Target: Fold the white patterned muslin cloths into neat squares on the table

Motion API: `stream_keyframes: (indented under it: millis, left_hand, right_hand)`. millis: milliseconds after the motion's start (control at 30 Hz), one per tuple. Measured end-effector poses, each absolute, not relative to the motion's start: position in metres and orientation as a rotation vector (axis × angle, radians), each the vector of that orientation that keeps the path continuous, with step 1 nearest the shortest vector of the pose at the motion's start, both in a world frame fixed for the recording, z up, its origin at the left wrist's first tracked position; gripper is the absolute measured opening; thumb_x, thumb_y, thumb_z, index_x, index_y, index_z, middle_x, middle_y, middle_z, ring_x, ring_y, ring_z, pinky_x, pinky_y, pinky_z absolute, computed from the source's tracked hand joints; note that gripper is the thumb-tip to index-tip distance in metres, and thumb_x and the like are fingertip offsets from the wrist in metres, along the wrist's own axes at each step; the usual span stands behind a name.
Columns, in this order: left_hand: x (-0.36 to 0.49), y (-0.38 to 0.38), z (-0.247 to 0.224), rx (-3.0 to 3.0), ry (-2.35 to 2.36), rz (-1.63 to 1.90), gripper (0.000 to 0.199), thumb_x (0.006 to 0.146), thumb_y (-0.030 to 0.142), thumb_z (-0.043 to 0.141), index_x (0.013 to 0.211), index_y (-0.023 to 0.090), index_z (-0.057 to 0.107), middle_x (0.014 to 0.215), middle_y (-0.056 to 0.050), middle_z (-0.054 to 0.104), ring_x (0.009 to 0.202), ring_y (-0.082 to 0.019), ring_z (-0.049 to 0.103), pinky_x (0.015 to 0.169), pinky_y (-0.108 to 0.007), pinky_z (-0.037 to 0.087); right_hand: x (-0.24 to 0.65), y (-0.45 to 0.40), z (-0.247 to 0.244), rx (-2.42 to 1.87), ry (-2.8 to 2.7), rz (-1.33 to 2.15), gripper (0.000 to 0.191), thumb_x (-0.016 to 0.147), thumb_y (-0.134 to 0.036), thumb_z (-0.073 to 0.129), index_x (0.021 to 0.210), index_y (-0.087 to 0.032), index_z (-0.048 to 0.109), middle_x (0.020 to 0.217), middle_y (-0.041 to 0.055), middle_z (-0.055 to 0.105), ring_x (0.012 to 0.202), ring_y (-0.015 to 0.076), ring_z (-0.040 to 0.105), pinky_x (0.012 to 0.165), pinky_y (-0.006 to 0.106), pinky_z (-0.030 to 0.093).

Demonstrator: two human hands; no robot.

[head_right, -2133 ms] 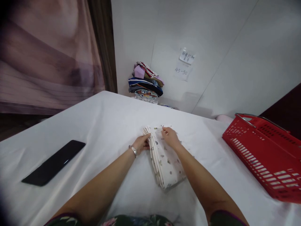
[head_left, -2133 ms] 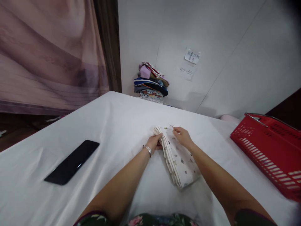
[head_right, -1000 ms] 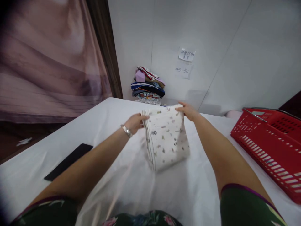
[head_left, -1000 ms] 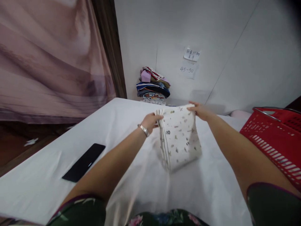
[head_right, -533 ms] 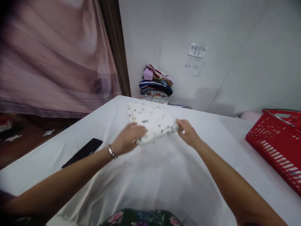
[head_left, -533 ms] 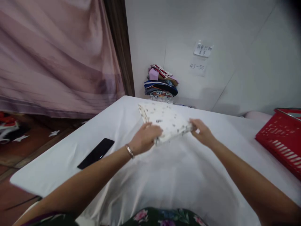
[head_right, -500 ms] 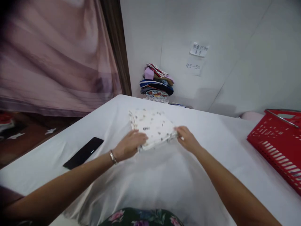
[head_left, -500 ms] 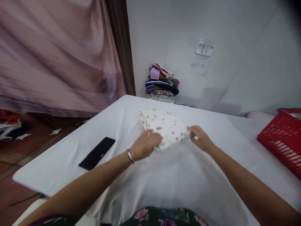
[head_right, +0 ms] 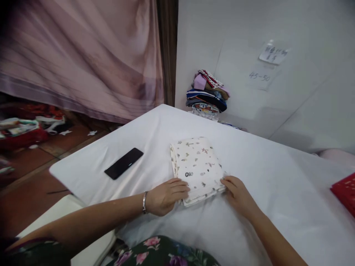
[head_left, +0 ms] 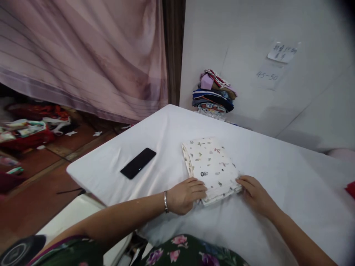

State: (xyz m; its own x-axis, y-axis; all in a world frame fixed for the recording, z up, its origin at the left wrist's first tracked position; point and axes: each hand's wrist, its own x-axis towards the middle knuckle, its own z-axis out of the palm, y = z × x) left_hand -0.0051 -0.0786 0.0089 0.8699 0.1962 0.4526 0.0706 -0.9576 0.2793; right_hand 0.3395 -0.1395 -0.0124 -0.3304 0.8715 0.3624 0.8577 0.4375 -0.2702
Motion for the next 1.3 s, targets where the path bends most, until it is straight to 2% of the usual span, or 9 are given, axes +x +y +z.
stream_keyframes:
  millis: [100,167,267,467,600,767,900,1067,1300]
  left_hand:
    - [-0.011,-0.061,0.016,2.521,0.500,0.854,0.027,0.076,0.016,0.047,0.102,0.019,0.056,0.107,-0.007,0.063,0.102,-0.017,0.055,0.090,-0.034,0.042]
    - [-0.013,-0.039,0.019,2.209,0.951,0.918,0.019,0.079,0.021,0.047,0.091,0.019,0.061,0.094,-0.004,0.066,0.088,-0.015,0.059,0.080,-0.029,0.046]
    - [-0.011,-0.003,0.014,1.647,1.392,0.737,0.014,0.075,0.025,0.052,0.079,0.017,0.062,0.078,-0.002,0.066,0.068,-0.012,0.061,0.061,-0.021,0.046]
    - [0.000,0.026,-0.006,1.515,1.468,0.623,0.017,0.071,0.027,0.055,0.067,0.013,0.065,0.059,-0.001,0.063,0.041,-0.007,0.050,0.047,-0.020,0.039]
    - [0.003,0.024,-0.009,1.499,1.487,0.621,0.020,0.071,0.031,0.055,0.068,0.014,0.065,0.057,0.001,0.061,0.040,-0.007,0.047,0.047,-0.021,0.037]
    - [0.004,0.025,-0.011,1.487,1.515,0.616,0.026,0.070,0.038,0.056,0.063,0.014,0.064,0.044,0.002,0.051,0.040,-0.009,0.044,0.045,-0.022,0.034]
    - [0.006,0.026,-0.014,1.513,1.495,0.614,0.026,0.067,0.038,0.058,0.055,0.015,0.061,0.044,0.001,0.050,0.045,-0.010,0.046,0.047,-0.022,0.032]
    - [0.008,0.026,-0.016,1.523,1.445,0.639,0.024,0.065,0.036,0.060,0.054,0.015,0.063,0.051,-0.001,0.056,0.053,-0.012,0.050,0.051,-0.022,0.034]
    - [0.006,0.023,-0.015,1.421,1.427,0.732,0.018,0.063,0.031,0.061,0.060,0.014,0.064,0.051,0.001,0.053,0.056,-0.011,0.049,0.051,-0.021,0.034]
  right_hand:
    - [0.320,-0.139,0.008,-1.509,-2.059,0.173,0.040,0.078,-0.011,0.040,0.112,-0.025,0.055,0.118,0.0077,0.051,0.109,0.0224,0.049,0.088,0.040,0.046]
    - [0.295,-0.135,0.025,-1.511,-1.931,0.282,0.031,0.082,-0.017,0.041,0.108,-0.024,0.057,0.114,0.0080,0.053,0.104,0.0213,0.052,0.076,0.033,0.050]
    - [0.245,-0.119,0.044,-1.442,-1.937,0.454,0.022,0.084,-0.028,0.045,0.099,-0.021,0.059,0.103,0.0083,0.058,0.094,0.0200,0.055,0.071,0.029,0.048]
    - [0.169,-0.072,0.047,-1.724,-2.067,0.443,0.024,0.084,-0.039,0.045,0.090,-0.019,0.058,0.081,0.0032,0.060,0.071,0.0155,0.054,0.064,0.027,0.039]
    - [0.147,-0.058,0.039,-2.029,-2.210,0.343,0.029,0.080,-0.045,0.050,0.089,-0.018,0.055,0.080,0.0050,0.062,0.070,0.0175,0.055,0.057,0.026,0.030]
    - [0.148,-0.055,0.032,-2.058,-2.245,0.334,0.017,0.083,-0.034,0.046,0.084,-0.019,0.054,0.077,0.0037,0.062,0.071,0.0163,0.055,0.057,0.025,0.026]
    - [0.153,-0.055,0.030,-2.010,-2.222,0.403,0.015,0.084,-0.030,0.044,0.079,-0.020,0.054,0.073,0.0016,0.061,0.069,0.0147,0.054,0.057,0.024,0.027]
    - [0.148,-0.054,0.031,-2.029,-2.195,0.368,0.022,0.081,-0.040,0.048,0.080,-0.019,0.054,0.074,0.0042,0.061,0.066,0.0159,0.052,0.055,0.024,0.025]
    - [0.152,-0.052,0.025,-1.822,-2.049,0.550,0.015,0.079,-0.026,0.044,0.072,-0.020,0.055,0.063,-0.0010,0.057,0.060,0.0139,0.051,0.056,0.023,0.031]
